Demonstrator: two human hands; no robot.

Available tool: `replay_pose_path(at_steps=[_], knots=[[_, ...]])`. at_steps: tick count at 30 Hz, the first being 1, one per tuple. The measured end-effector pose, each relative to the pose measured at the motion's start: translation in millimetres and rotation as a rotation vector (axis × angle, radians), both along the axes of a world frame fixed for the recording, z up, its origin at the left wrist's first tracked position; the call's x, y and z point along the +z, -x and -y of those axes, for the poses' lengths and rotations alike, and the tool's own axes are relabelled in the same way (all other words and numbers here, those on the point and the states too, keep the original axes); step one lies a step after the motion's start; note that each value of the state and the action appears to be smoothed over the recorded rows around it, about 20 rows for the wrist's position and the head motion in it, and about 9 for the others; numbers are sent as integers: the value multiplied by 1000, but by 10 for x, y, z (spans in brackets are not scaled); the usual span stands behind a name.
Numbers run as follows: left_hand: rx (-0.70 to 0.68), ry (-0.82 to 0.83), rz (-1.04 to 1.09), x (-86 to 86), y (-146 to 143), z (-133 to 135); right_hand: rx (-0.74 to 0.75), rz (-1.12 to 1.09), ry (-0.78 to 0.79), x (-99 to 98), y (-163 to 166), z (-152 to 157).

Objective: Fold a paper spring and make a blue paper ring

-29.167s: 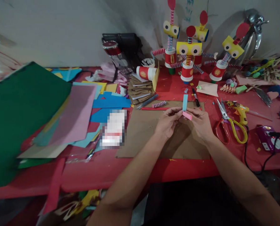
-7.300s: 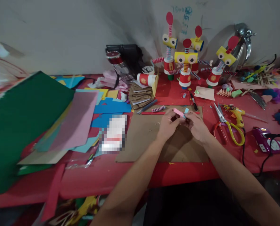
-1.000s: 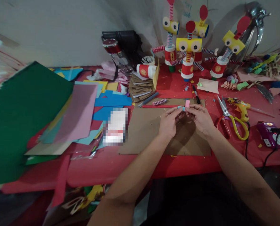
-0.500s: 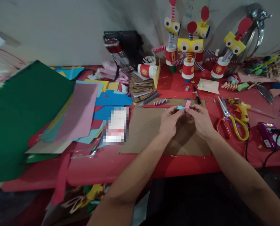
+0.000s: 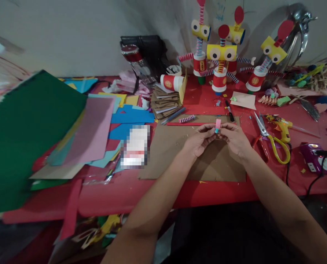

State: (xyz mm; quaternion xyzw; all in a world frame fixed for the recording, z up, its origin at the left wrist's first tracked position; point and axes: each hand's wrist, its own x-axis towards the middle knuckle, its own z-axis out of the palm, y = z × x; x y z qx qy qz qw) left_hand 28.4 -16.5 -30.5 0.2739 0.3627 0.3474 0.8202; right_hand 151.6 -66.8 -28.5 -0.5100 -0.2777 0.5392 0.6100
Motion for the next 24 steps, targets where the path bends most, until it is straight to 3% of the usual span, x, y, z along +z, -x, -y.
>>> replay_pose_path(at_steps=[6, 14, 21, 24], knots=[[-20, -117, -65, 35, 26, 14, 12, 50, -5, 11, -4, 23], [42, -121, -104, 61, 21, 21, 95, 104, -89, 54, 4, 39], [81, -232, -96, 56, 12, 32, 191, 116, -140, 90, -50, 50], [98, -233, -78, 76, 6, 42, 138, 140, -130, 69, -43, 37]])
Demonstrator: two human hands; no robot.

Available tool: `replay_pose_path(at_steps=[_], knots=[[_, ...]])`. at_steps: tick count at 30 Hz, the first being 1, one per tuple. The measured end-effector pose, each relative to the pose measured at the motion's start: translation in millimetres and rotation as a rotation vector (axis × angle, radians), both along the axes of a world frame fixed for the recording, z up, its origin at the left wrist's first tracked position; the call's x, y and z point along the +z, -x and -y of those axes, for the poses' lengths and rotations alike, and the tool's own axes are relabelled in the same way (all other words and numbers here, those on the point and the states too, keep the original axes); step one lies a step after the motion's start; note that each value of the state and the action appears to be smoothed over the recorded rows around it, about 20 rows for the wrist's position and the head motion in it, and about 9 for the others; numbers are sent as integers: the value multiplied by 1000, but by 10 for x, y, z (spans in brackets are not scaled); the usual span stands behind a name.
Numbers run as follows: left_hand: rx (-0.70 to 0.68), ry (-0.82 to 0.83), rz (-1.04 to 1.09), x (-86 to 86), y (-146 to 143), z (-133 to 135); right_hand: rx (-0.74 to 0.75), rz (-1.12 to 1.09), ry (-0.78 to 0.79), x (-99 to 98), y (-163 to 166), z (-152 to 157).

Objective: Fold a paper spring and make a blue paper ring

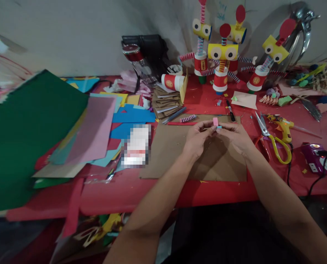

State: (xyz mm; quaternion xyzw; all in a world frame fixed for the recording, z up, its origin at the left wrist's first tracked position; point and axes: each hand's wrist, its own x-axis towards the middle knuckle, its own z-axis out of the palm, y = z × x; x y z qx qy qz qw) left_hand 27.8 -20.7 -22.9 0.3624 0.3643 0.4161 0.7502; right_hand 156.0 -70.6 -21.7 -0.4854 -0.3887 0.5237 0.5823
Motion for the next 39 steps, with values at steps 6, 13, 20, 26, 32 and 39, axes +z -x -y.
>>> replay_pose_path(at_steps=[6, 13, 20, 26, 32, 39], knots=[[-6, 57, 1, 8, -3, 13, -153, 24, 5, -39, 31, -25], [-58, 60, -1, 18, 16, 0, -190, 42, 60, -37, 6, -39], [43, 36, 22, 42, -37, 95, -209, -30, 70, -14, 61, -14], [103, 0, 46, -22, -88, 147, -273, 15, 53, -57, 113, -14], [127, -14, 41, -24, -80, 144, -304, 12, 12, -61, 116, -15], [-208, -184, -51, 57, 54, -32, -155, -124, 110, 5, -4, -18]])
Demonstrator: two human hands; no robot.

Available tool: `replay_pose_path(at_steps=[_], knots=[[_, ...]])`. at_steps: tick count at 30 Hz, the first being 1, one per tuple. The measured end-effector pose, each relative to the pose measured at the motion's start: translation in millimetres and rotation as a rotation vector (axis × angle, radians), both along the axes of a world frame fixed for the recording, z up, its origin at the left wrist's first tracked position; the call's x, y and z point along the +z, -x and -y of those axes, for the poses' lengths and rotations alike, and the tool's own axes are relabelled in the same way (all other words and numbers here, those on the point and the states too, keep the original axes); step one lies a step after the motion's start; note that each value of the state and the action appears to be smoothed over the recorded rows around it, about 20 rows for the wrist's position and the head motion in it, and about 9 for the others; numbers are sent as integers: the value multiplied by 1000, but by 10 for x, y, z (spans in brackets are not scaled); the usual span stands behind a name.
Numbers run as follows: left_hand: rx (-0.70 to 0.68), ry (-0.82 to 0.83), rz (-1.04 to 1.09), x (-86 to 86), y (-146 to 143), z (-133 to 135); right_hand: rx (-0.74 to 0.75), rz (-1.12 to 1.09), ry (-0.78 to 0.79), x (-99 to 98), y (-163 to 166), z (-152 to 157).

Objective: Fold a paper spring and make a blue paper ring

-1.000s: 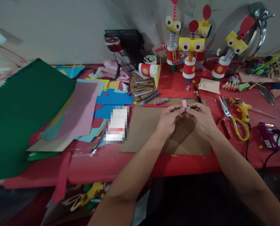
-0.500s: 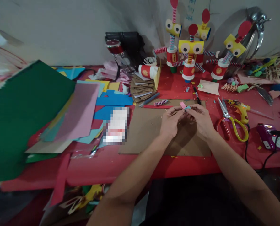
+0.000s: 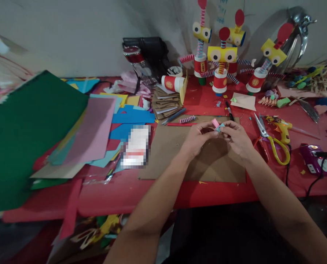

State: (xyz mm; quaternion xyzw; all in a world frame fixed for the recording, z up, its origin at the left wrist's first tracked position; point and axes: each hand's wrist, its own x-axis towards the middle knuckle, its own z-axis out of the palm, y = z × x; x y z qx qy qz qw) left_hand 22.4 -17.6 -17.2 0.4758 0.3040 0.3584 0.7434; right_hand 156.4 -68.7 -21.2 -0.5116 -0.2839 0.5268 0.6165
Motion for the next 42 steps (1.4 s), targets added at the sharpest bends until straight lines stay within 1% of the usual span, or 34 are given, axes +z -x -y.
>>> replay_pose_path(at_steps=[3, 7, 9, 11, 13, 18, 21, 25, 27, 29, 31, 33, 35, 36, 39, 42], knots=[[38, -166, -78, 14, 17, -10, 74, -66, 42, 14, -35, -10], [219, -400, -181, -32, -23, 49, 98, -141, 37, 12, 2, -11], [292, -454, -211, -90, -48, 73, 81, -194, 43, 6, 41, -4], [317, -465, -214, -147, -60, 76, 63, -213, 48, -2, 72, 3], [305, -454, -195, -178, -52, 56, 52, -187, 24, -10, 81, 6], [169, -382, -139, -120, 3, -10, 7, -153, -59, -20, 55, 4], [208, -400, -135, -107, 0, -8, -4, -170, -62, -25, 74, 4], [287, -393, -107, -170, -48, 16, -64, -202, -78, -44, 140, 0], [289, -371, -76, -196, -65, 18, -90, -196, -90, -50, 156, -2], [244, -302, -17, -198, -69, 11, -91, -175, -96, -47, 148, -2], [168, -159, 54, -184, -60, 0, -76, -151, -90, -38, 127, 1], [112, 27, 103, -166, -46, -12, -52, -137, -71, -27, 111, 4], [92, 177, 119, -154, -33, -21, -27, -134, -45, -18, 109, 7], [88, 225, 118, -150, -28, -24, -17, -134, -34, -14, 112, 8], [75, 288, 109, -146, -19, -28, -5, -126, -19, -6, 120, 11], [62, 295, 108, -133, -16, -22, 9, -93, -17, 0, 110, 15]])
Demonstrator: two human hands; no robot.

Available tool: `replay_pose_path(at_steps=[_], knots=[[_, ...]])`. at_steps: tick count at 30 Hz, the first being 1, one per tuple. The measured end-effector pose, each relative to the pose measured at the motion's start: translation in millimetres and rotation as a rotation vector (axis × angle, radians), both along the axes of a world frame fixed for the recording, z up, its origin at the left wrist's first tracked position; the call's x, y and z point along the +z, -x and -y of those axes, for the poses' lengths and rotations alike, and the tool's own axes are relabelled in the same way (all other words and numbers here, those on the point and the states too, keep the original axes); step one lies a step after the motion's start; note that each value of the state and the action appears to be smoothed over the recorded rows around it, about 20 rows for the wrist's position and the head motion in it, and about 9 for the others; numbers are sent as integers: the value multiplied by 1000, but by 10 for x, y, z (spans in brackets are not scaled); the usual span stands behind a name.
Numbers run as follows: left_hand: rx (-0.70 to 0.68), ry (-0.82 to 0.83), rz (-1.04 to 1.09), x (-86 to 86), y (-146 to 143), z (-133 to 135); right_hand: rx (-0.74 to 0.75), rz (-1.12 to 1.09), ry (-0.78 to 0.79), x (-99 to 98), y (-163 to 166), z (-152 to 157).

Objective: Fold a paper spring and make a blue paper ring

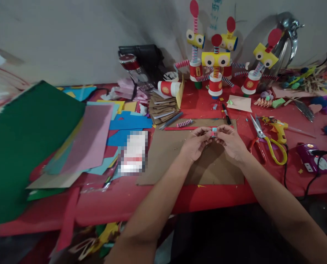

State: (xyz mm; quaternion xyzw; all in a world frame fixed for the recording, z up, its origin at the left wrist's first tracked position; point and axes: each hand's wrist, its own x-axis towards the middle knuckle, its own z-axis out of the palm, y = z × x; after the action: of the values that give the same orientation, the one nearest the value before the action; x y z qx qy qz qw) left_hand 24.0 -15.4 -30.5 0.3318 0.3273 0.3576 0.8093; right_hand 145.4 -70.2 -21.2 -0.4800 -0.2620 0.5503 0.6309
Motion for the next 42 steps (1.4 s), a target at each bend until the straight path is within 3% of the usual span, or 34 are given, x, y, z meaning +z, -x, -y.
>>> replay_pose_path(at_steps=[17, 23, 42], knots=[[68, -164, -54, 54, -18, 12, -28, 107, -53, 4, -71, 7], [208, -236, -95, 21, -55, 22, 50, 92, -96, 35, -43, 36], [135, -112, 43, 91, -74, 114, -140, 112, -41, -55, 3, -20]])
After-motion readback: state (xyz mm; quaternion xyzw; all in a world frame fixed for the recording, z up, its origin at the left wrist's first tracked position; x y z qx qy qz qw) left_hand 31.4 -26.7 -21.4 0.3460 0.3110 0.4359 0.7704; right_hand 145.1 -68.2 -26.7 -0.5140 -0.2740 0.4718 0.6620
